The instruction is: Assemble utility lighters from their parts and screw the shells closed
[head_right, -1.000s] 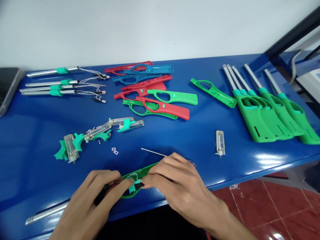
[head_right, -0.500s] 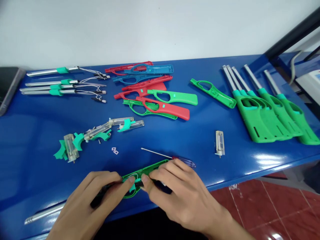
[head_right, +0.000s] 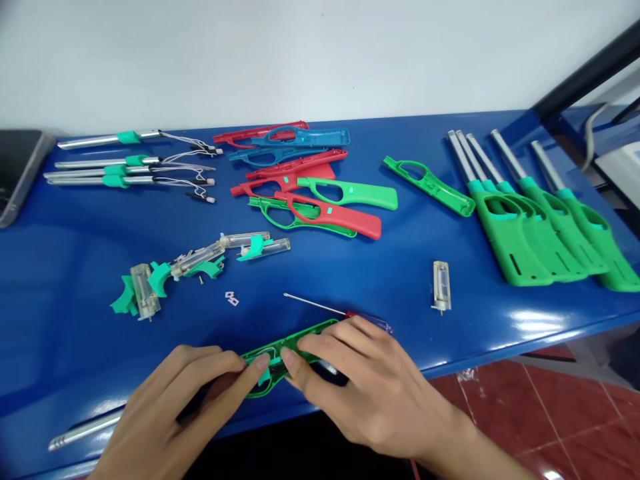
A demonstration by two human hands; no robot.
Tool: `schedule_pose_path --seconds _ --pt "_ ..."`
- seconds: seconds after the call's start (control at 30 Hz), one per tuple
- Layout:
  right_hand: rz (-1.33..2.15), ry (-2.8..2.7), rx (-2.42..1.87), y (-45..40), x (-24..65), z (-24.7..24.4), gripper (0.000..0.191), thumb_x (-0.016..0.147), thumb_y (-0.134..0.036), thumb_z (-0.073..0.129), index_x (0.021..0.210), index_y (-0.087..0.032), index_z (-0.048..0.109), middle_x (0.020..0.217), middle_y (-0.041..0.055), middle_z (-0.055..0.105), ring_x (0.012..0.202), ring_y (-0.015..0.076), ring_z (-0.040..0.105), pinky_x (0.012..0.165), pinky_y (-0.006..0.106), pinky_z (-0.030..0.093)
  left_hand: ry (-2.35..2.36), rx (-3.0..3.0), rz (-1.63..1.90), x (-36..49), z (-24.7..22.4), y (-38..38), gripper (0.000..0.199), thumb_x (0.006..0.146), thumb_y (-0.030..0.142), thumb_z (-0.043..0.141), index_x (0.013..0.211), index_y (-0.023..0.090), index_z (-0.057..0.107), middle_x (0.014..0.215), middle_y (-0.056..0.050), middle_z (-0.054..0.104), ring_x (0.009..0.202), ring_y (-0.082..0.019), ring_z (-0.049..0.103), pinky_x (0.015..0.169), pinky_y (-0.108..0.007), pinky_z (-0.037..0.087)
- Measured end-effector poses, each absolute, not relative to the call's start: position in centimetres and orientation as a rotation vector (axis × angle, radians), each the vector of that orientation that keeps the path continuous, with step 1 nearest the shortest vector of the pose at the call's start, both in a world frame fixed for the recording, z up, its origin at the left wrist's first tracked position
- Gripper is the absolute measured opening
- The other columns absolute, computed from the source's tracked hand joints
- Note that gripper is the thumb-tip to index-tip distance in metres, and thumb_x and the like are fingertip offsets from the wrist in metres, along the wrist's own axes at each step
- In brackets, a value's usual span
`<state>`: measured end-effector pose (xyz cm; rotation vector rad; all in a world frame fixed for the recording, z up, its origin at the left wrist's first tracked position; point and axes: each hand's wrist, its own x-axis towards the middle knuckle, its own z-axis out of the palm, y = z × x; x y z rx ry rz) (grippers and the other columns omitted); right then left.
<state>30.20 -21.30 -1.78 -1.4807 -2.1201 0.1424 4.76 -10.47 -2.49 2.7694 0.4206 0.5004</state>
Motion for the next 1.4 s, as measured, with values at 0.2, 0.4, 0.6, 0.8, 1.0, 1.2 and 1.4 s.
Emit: schedule_pose_path --seconds 0.2,0.4,0.6,0.8,1.0,1.2,1.4 --pt "0.268 -2.110 -1.484 -20.8 30.6 -1.7 0.012 0.107 -0.016 0.066 0.109 -0.019 0.077 0.102 0.0007 0.080 0.083 0.0161 0.064 0.074 0.034 0.046 0.503 2.615 0.574 5.5 -2.4 -10.6 0.032 0.115 0.028 0.046 0.137 0.022 0.068 0.099 -0.002 0.076 0.087 -0.015 0.068 0.076 -0.025 0.053" --pt "0.270 -2.086 -1.402 -20.3 30.7 -2.3 0.016 0.110 -0.015 0.060 0.110 -0.018 0.076 0.102 0.0018 0.082 0.082 0.0151 0.070 0.071 0.032 0.049 0.519 2.635 0.577 6.1 -2.0 -10.9 0.030 0.116 0.015 0.040 0.128 0.018 0.067 0.097 0.000 0.072 0.087 -0.013 0.062 0.075 -0.027 0.047" --pt "0.270 -2.080 -1.356 -20.4 31.0 -2.4 0.019 0.106 -0.008 0.061 0.112 -0.017 0.077 0.105 0.0021 0.082 0.085 0.0149 0.074 0.075 0.029 0.055 0.406 2.748 0.661 6.4 -1.9 -10.6 0.033 0.116 0.011 0.039 0.123 0.012 0.071 0.100 -0.002 0.073 0.094 -0.015 0.057 0.077 -0.029 0.046" --pt "0.236 -2.068 -1.348 -20.2 31.0 -2.5 0.020 0.105 -0.007 0.062 0.109 -0.018 0.078 0.103 0.0018 0.083 0.083 0.0141 0.076 0.075 0.027 0.057 0.384 2.778 0.705 6.5 -1.6 -10.4 0.034 0.116 0.011 0.038 0.122 0.012 0.071 0.098 -0.002 0.075 0.090 -0.015 0.061 0.076 -0.029 0.049" --pt "0.192 -2.066 -1.363 -20.4 30.7 -2.6 0.022 0.105 -0.007 0.061 0.108 -0.018 0.080 0.102 0.0031 0.082 0.085 0.0150 0.077 0.076 0.028 0.058 0.367 2.779 0.773 6.5 -1.9 -10.5 0.027 0.112 0.008 0.045 0.121 0.011 0.071 0.097 -0.004 0.074 0.089 -0.016 0.062 0.076 -0.029 0.051" --pt "0.186 -2.029 -1.398 -20.4 30.3 -2.8 0.018 0.109 -0.024 0.064 0.104 -0.017 0.080 0.098 0.0045 0.081 0.085 0.0167 0.076 0.077 0.031 0.059 0.488 2.739 0.769 6.6 -2.3 -11.0 0.017 0.111 0.013 0.054 0.114 0.015 0.071 0.092 -0.001 0.072 0.079 -0.013 0.063 0.071 -0.027 0.051" --pt "0.140 -2.020 -1.388 -20.4 30.2 -2.9 0.021 0.111 -0.029 0.063 0.103 -0.019 0.080 0.095 0.0026 0.081 0.080 0.0150 0.076 0.075 0.030 0.058 0.455 2.761 0.788 6.5 -2.2 -10.9 0.027 0.113 0.012 0.048 0.122 0.017 0.073 0.106 -0.004 0.077 0.092 -0.015 0.069 0.078 -0.030 0.052"
